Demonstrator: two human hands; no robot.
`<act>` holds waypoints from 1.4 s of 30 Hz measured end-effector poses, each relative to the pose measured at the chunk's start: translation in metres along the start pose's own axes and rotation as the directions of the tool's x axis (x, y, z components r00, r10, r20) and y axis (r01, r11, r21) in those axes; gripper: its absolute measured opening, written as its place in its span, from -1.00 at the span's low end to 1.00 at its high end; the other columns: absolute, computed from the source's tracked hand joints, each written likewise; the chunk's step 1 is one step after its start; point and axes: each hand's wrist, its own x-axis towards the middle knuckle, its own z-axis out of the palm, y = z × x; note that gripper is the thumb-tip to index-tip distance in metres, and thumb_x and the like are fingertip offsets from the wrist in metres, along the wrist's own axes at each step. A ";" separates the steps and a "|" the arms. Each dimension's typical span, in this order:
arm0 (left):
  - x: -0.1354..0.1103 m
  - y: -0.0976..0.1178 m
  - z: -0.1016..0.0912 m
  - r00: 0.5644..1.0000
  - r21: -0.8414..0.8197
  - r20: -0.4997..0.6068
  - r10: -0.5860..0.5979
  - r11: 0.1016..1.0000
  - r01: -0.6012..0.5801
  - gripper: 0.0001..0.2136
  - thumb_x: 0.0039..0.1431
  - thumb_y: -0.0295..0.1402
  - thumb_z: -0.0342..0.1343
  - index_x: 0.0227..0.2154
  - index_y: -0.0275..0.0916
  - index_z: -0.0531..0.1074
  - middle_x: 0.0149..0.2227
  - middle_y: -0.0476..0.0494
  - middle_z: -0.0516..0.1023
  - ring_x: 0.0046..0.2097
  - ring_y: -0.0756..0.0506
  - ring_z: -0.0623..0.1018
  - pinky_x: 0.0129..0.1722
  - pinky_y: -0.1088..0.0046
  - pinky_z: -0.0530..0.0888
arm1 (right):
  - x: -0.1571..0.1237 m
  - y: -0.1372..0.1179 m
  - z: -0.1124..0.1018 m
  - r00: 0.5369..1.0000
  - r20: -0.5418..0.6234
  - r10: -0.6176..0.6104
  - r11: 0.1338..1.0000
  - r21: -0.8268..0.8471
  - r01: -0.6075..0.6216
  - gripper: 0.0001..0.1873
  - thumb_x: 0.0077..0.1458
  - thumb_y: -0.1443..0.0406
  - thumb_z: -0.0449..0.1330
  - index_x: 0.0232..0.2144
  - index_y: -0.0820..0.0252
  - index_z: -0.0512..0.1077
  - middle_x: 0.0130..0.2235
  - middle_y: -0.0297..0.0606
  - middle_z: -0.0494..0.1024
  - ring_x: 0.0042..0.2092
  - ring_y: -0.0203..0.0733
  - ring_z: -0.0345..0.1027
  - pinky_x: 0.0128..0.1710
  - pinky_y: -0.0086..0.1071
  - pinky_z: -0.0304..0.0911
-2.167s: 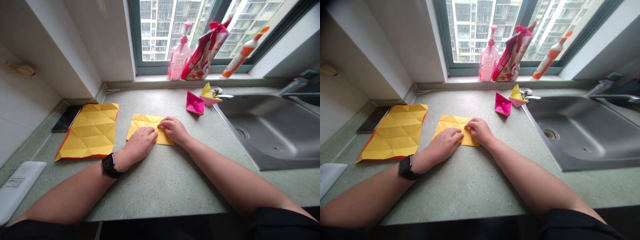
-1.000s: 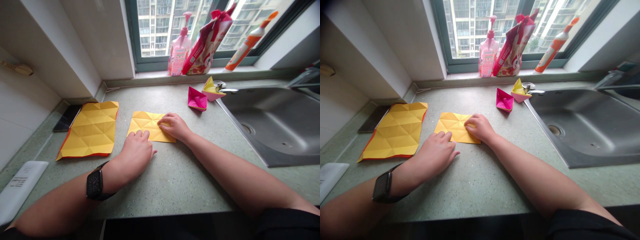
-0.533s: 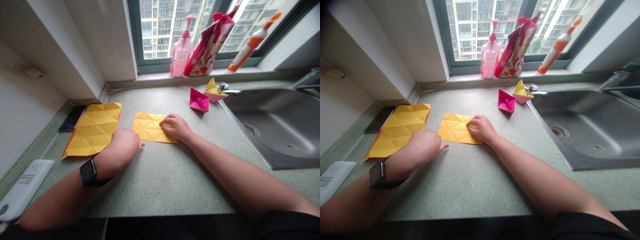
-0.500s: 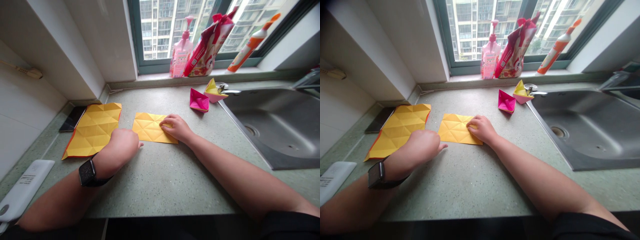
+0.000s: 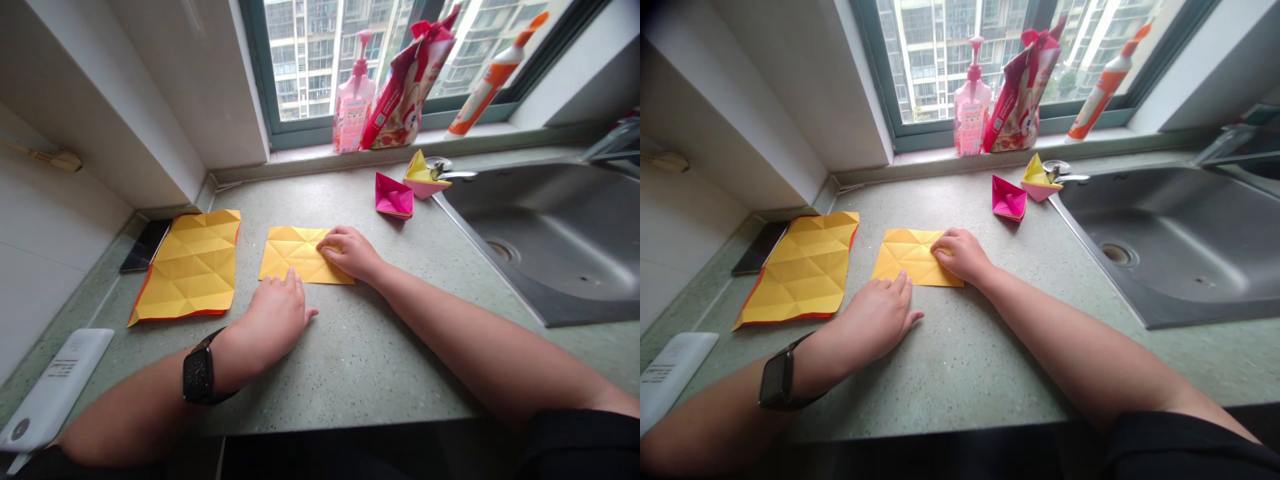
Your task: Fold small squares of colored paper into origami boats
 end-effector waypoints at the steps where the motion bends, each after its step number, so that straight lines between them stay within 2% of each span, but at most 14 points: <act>1: -0.001 0.002 -0.003 0.999 0.018 0.032 -0.033 0.999 0.032 -0.42 0.51 -0.09 0.13 0.28 -0.57 0.48 0.32 -0.78 0.45 0.14 -0.52 0.64 0.00 0.05 0.55 | 0.000 0.000 0.000 1.000 0.004 0.000 1.000 -0.003 0.000 -0.82 0.23 0.38 0.34 -0.23 0.02 0.74 -0.10 -0.17 0.69 0.00 0.04 0.53 0.18 -0.04 0.35; 3: -0.001 0.004 -0.011 0.992 0.046 0.091 -0.091 0.995 0.087 -0.47 0.52 -0.10 0.12 0.19 -0.55 0.57 0.23 -0.76 0.55 0.04 -0.45 0.68 -0.11 0.16 0.53 | 0.000 -0.001 -0.001 1.000 0.013 0.003 1.000 -0.010 -0.003 -0.81 0.25 0.37 0.33 -0.22 0.02 0.74 -0.10 -0.17 0.68 0.01 0.04 0.53 0.19 -0.04 0.36; 6: 0.001 -0.002 -0.023 0.973 0.055 0.150 -0.177 0.984 0.171 -0.50 0.54 -0.06 0.08 -0.10 -0.46 0.70 -0.09 -0.60 0.71 -0.16 -0.36 0.69 -0.21 0.23 0.49 | 0.000 -0.002 -0.001 1.000 0.022 0.014 1.000 -0.023 -0.014 -0.81 0.25 0.37 0.33 -0.22 0.02 0.75 -0.08 -0.16 0.68 0.03 0.06 0.52 0.19 -0.04 0.36; 12: 0.008 -0.021 -0.024 0.956 0.065 0.139 -0.257 0.966 0.250 -0.54 0.51 -0.10 0.13 -0.38 -0.35 0.69 -0.37 -0.44 0.68 -0.24 -0.35 0.67 -0.23 0.23 0.48 | 0.000 -0.003 -0.002 0.999 0.036 0.031 0.999 -0.022 -0.030 -0.81 0.25 0.36 0.34 -0.22 -0.01 0.74 -0.08 -0.17 0.67 0.03 0.07 0.51 0.18 -0.02 0.38; 15: 0.007 -0.026 -0.024 0.947 0.049 0.116 -0.299 0.954 0.295 -0.57 0.46 -0.09 0.20 -0.36 -0.38 0.68 -0.26 -0.51 0.69 -0.18 -0.39 0.67 -0.24 0.22 0.49 | 0.000 -0.002 -0.002 0.999 0.031 0.029 1.000 -0.013 -0.029 -0.81 0.25 0.35 0.33 -0.22 -0.01 0.74 -0.08 -0.16 0.67 0.02 0.07 0.51 0.18 -0.01 0.37; 18: 0.007 -0.026 -0.023 0.963 0.002 0.011 -0.271 0.963 0.271 -0.60 0.46 -0.11 0.20 -0.21 -0.43 0.67 -0.08 -0.57 0.67 -0.07 -0.44 0.65 -0.15 0.14 0.53 | 0.000 0.000 -0.001 1.000 0.018 0.021 1.000 -0.003 -0.021 -0.81 0.25 0.34 0.32 -0.23 -0.01 0.75 -0.09 -0.16 0.67 0.01 0.06 0.52 0.18 -0.01 0.38; 21: 0.012 -0.020 -0.015 0.983 -0.044 -0.175 -0.048 0.998 0.041 -0.56 0.49 -0.08 0.16 0.07 -0.43 0.59 0.12 -0.54 0.62 0.13 -0.42 0.60 0.13 0.06 0.52 | 0.000 0.001 0.000 1.000 0.012 0.008 1.000 -0.007 -0.008 -0.81 0.25 0.34 0.32 -0.23 0.01 0.75 -0.10 -0.15 0.67 -0.01 0.05 0.52 0.17 -0.02 0.38; 24: 0.020 -0.010 0.000 0.952 -0.085 -0.250 0.176 0.975 -0.203 -0.48 0.52 -0.02 0.11 0.25 -0.38 0.48 0.28 -0.46 0.54 0.30 -0.36 0.51 0.33 0.13 0.42 | 0.000 0.002 0.001 1.000 0.012 0.009 1.000 -0.011 -0.009 -0.82 0.26 0.34 0.31 -0.22 0.02 0.75 -0.10 -0.15 0.67 -0.01 0.05 0.53 0.17 -0.01 0.37; 28: 0.027 -0.001 0.018 0.930 -0.173 -0.284 0.233 0.942 -0.288 -0.41 0.51 -0.01 0.12 0.37 -0.35 0.37 0.37 -0.47 0.44 0.39 -0.40 0.43 0.42 0.05 0.34 | 0.001 0.003 0.002 1.000 0.008 0.013 1.000 -0.006 -0.013 -0.80 0.27 0.36 0.29 -0.24 0.02 0.74 -0.11 -0.15 0.68 -0.02 0.04 0.53 0.18 -0.01 0.37; 32: 0.029 0.000 0.022 0.908 -0.235 -0.319 0.273 0.905 -0.355 -0.50 0.54 -0.05 0.07 0.37 -0.19 0.41 0.39 -0.42 0.42 0.40 -0.40 0.42 0.43 -0.09 0.32 | 0.002 0.002 0.003 1.000 -0.024 0.015 0.999 0.038 -0.015 -0.73 0.28 0.41 0.23 -0.26 0.03 0.72 -0.13 -0.17 0.68 -0.04 0.00 0.54 0.15 -0.05 0.40; 34: 0.030 -0.002 0.021 0.894 -0.244 -0.370 0.252 0.903 -0.355 -0.57 0.55 -0.10 0.08 0.33 -0.15 0.44 0.37 -0.37 0.44 0.37 -0.38 0.45 0.41 -0.08 0.36 | 0.002 0.003 0.002 0.996 -0.082 0.028 0.996 0.086 -0.021 -0.68 0.25 0.46 0.18 -0.24 0.03 0.72 -0.13 -0.18 0.67 -0.05 -0.02 0.55 0.12 -0.08 0.42; 37: 0.030 -0.006 0.017 0.890 -0.293 -0.448 0.087 0.926 -0.238 -0.63 0.50 -0.15 0.16 0.23 -0.21 0.46 0.32 -0.35 0.49 0.31 -0.35 0.50 0.33 -0.01 0.46 | 0.004 0.005 0.000 0.980 -0.194 0.050 0.990 0.140 -0.023 -0.61 0.21 0.49 0.13 -0.21 0.02 0.71 -0.11 -0.20 0.65 -0.01 -0.03 0.55 0.16 -0.09 0.41; 39: 0.031 -0.010 0.015 0.898 -0.324 -0.440 -0.004 0.933 -0.154 -0.63 0.44 -0.15 0.26 0.16 -0.23 0.46 0.27 -0.34 0.53 0.26 -0.36 0.53 0.24 0.02 0.53 | 0.005 0.008 0.000 0.971 -0.228 0.067 0.988 0.151 -0.032 -0.60 0.18 0.49 0.12 -0.20 0.01 0.70 -0.06 -0.19 0.64 0.07 -0.01 0.53 0.25 -0.06 0.37; 42: 0.033 -0.014 0.015 0.928 -0.328 -0.371 -0.035 0.940 -0.096 -0.64 0.38 -0.15 0.34 0.08 -0.23 0.46 0.18 -0.31 0.58 0.15 -0.33 0.59 0.11 0.08 0.60 | 0.005 0.013 0.003 0.972 -0.204 0.119 0.987 0.127 -0.094 -0.58 0.16 0.48 0.12 -0.12 0.02 0.69 0.05 -0.16 0.62 0.18 0.03 0.48 0.34 -0.02 0.30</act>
